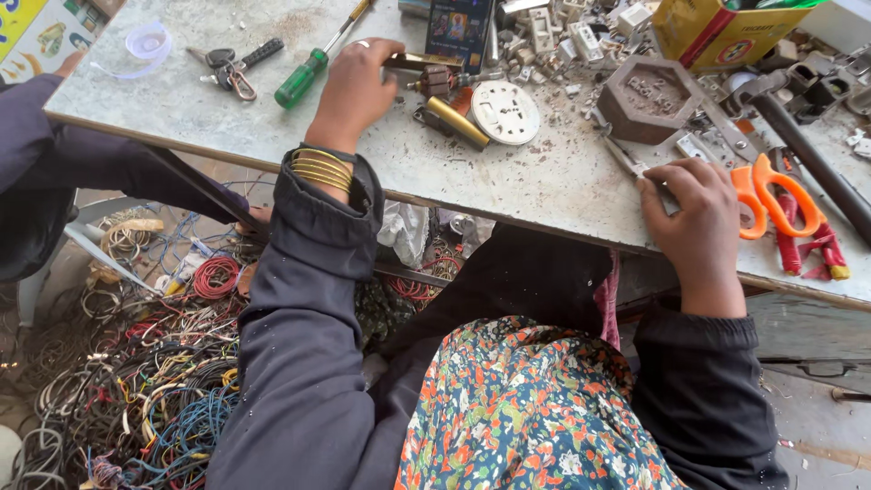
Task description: The person works at a cluttered workbench, using pliers, a hammer, and scissors to manipulate small metal and plastic electrical parts. They hammer a component held in pliers, cut a piece with scissors, and later use pliers to adjust a small cylindrical object with wires.
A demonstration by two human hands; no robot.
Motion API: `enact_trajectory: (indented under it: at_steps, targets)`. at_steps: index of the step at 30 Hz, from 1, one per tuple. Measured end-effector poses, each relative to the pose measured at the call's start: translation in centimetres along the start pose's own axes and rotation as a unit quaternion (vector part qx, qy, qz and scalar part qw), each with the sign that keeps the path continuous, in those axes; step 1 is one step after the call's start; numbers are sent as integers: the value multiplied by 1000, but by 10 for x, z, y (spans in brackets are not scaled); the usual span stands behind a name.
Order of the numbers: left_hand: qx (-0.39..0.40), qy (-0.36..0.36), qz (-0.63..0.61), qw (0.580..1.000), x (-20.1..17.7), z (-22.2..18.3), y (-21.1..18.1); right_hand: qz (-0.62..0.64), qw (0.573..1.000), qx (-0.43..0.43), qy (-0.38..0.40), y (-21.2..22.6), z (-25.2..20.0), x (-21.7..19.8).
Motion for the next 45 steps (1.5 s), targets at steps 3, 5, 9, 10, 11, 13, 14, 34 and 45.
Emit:
enact_trajectory:
  at_steps: [3, 5, 9, 10, 11, 13, 14, 34, 45]
  targets:
    - [30, -47, -16, 998, -5, -8, -9, -1, 1000, -5, 0, -1, 0, 0]
    - [48, -73, -35, 996, -10, -11, -17, -2, 1000, -6, -2, -1, 0, 0]
    - [34, -14, -109, 993, -10, -15, -31, 2, 1000, -1, 0, 1, 0, -1]
    - [19, 16, -132, 991, -8, -15, -34, 3, 1000, -2, -2, 2, 1, -1]
    - [24, 11, -120, 992, -6, -14, -36, 3, 1000, -4, -3, 2, 2, -1]
    - [32, 2, -94, 995, -3, -13, -38, 1, 1000, -5, 0, 3, 3, -2]
    - [35, 1, -89, 995, -1, -12, -38, 0, 1000, -5, 2, 3, 3, -2]
    - [54, 28, -164, 985, 6, -17, -33, 10, 1000, -23, 0, 6, 9, -7]
    - [-12, 48, -178, 983, -6, -18, -55, 12, 1000, -11, -13, 8, 8, -6]
Point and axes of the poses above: each hand's wrist, its own z-axis towards the middle knuckle, its own x-axis out of the palm, y = z × x, the point moved 2 cm from there along z, towards the middle knuckle, and after that the axes turned 8 degrees about -x, right-handed, at the moved point
